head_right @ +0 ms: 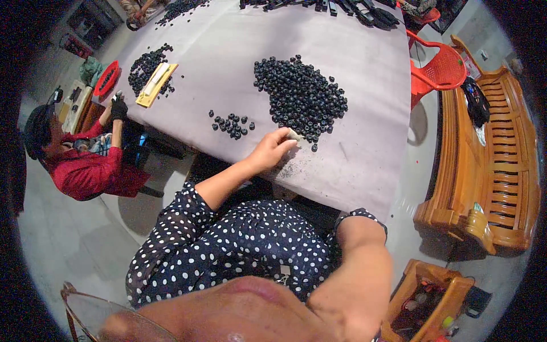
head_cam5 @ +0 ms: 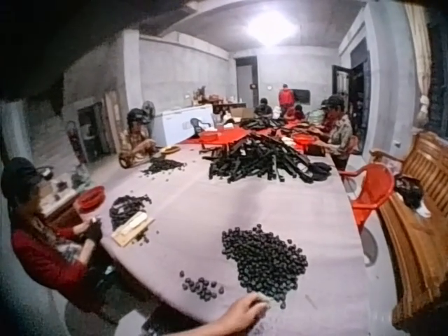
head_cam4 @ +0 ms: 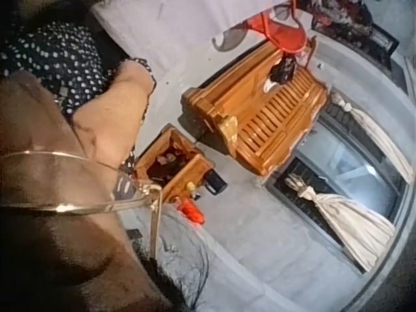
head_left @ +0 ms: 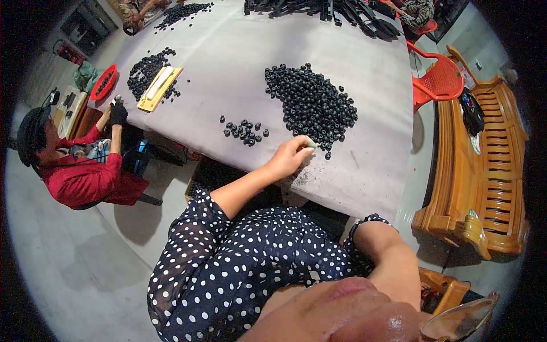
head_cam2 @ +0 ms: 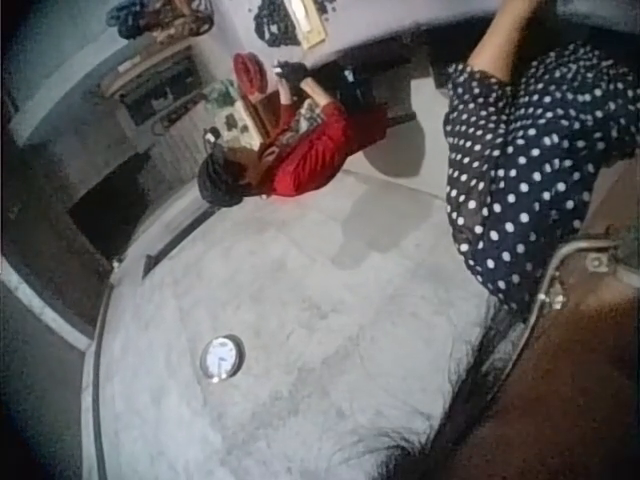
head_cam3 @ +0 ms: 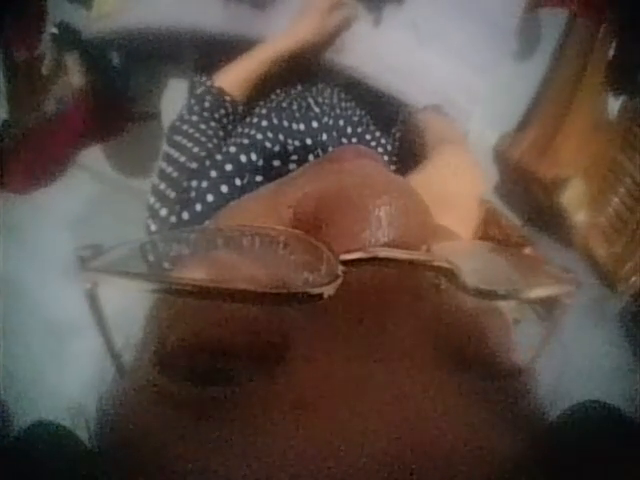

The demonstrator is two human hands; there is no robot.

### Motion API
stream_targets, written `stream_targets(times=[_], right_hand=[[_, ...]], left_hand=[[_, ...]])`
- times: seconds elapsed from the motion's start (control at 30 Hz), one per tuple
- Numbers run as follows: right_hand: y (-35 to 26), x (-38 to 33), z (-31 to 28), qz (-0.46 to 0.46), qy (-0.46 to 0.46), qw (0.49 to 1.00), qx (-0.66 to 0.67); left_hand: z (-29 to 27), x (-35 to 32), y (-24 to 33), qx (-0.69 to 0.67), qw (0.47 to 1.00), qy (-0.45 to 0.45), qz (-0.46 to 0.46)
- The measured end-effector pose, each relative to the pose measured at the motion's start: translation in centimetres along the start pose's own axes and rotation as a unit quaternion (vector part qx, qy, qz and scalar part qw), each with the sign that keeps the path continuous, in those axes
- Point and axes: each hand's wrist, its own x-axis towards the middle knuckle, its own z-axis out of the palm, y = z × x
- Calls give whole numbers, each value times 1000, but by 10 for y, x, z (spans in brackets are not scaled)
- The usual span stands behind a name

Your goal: The person sorts small black rubber or plastic components by hand, grouping them on a table.

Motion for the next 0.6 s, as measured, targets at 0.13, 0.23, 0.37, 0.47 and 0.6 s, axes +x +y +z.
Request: stream_targets(times=[0.13,0.23,0.37,0.47,0.6], right_hand=[[14,8,-1,14,2,1000,-17],[19,1,-10,-40,80,995,46],[40,-24,-11,-148,349,896,231],[70,-51,16,-12,583,754,304],[81,1,-17,87,547,740,381]], left_hand=[[0,1,4,-504,809,-49,-300],[-9,-10,6,-587,732,-30,-343],[-9,-24,6,-622,698,-47,-353],[-8,-31,2,-651,666,-63,-358],[-6,-35,-9,-679,636,-79,-358]])
